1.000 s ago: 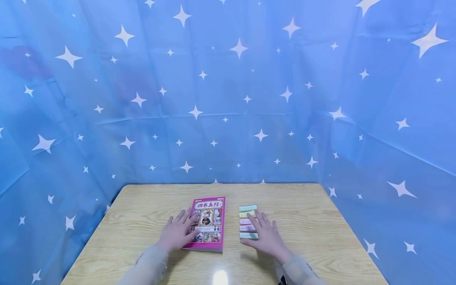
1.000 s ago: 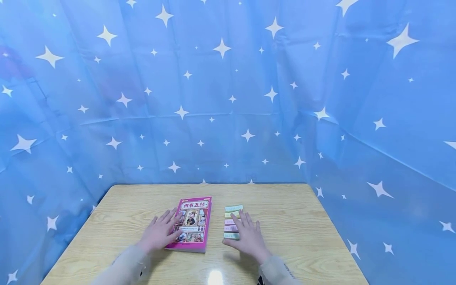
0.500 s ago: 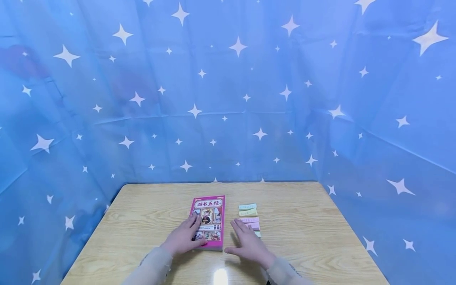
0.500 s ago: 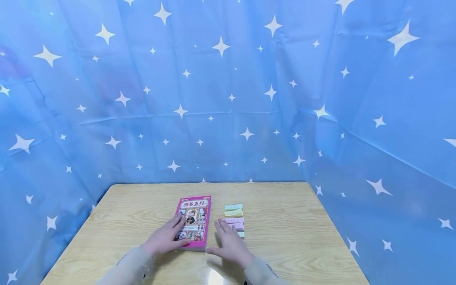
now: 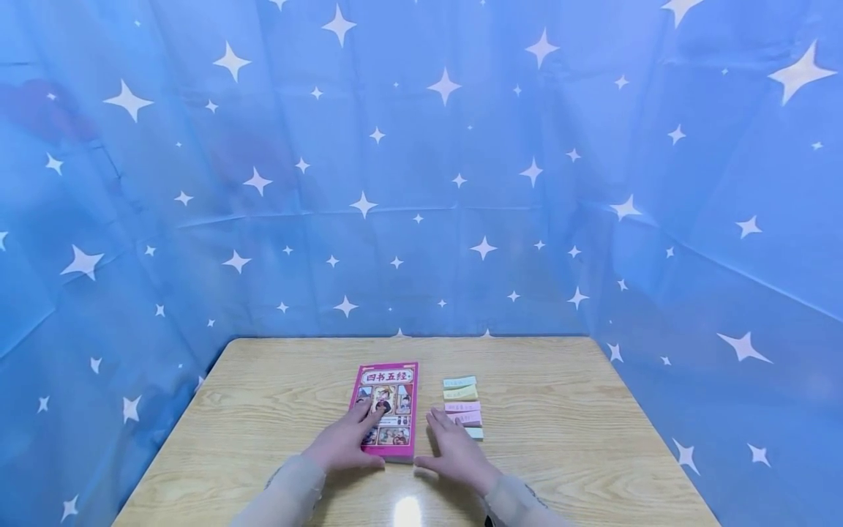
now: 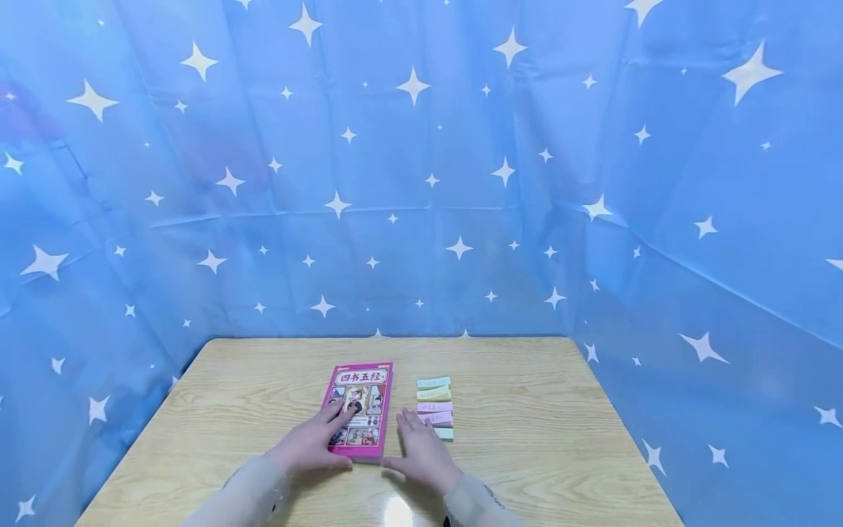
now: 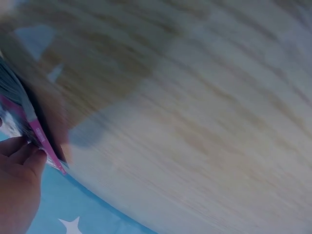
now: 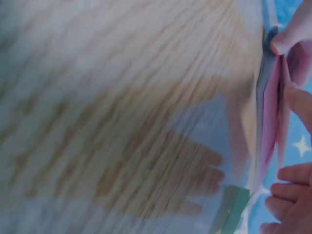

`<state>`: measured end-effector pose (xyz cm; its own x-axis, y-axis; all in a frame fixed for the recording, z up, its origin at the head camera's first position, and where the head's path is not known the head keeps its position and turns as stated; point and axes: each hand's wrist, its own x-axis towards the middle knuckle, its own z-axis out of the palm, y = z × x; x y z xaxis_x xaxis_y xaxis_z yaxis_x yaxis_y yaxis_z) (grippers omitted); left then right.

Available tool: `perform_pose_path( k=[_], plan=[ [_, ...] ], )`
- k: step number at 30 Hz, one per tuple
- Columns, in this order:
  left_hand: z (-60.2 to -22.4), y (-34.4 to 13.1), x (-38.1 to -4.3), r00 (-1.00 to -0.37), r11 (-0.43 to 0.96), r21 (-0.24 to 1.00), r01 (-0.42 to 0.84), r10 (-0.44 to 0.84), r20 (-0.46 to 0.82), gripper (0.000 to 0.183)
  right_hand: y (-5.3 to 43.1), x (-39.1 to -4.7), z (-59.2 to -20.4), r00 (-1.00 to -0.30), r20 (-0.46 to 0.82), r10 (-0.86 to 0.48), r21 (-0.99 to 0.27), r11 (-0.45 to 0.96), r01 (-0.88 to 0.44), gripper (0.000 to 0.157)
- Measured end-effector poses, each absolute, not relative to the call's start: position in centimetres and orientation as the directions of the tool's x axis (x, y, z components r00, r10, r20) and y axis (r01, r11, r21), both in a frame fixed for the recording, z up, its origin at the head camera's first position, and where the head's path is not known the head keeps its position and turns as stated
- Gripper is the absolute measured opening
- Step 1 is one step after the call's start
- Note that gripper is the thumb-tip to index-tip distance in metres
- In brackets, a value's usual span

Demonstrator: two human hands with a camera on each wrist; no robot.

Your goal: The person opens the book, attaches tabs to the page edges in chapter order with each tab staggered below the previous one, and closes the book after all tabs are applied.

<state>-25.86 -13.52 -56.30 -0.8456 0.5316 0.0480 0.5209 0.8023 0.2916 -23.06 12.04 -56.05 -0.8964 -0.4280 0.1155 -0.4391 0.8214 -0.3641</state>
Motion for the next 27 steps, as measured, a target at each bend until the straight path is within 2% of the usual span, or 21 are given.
perform_pose_path(
  k=[12, 20, 27],
  plan=[
    [-56.2, -12.1, -26.9, -0.867, 0.825, 0.314, 0.469, 0.498, -0.015, 0.094, 12.2, -24.0, -56.6, -0.894, 0.105, -0.436, -0.383, 0.812, -0.441, 0.081],
    [-55.0, -11.2, -28.4, -0.869, 0.822, 0.376, 0.427, 0.488, -0.078, 0.075, 12.4, -24.7, -56.5, -0.875, 0.13, -0.466, -0.315, 0.818, -0.482, 0.068],
    [-54.8, -11.5, -28.8, -0.838, 0.794, 0.374, 0.479, 0.541, -0.077, 0.057, 12.0, -24.1, -56.8, -0.862, 0.135, -0.488, -0.332, 0.798, -0.503, 0.061]
  ],
)
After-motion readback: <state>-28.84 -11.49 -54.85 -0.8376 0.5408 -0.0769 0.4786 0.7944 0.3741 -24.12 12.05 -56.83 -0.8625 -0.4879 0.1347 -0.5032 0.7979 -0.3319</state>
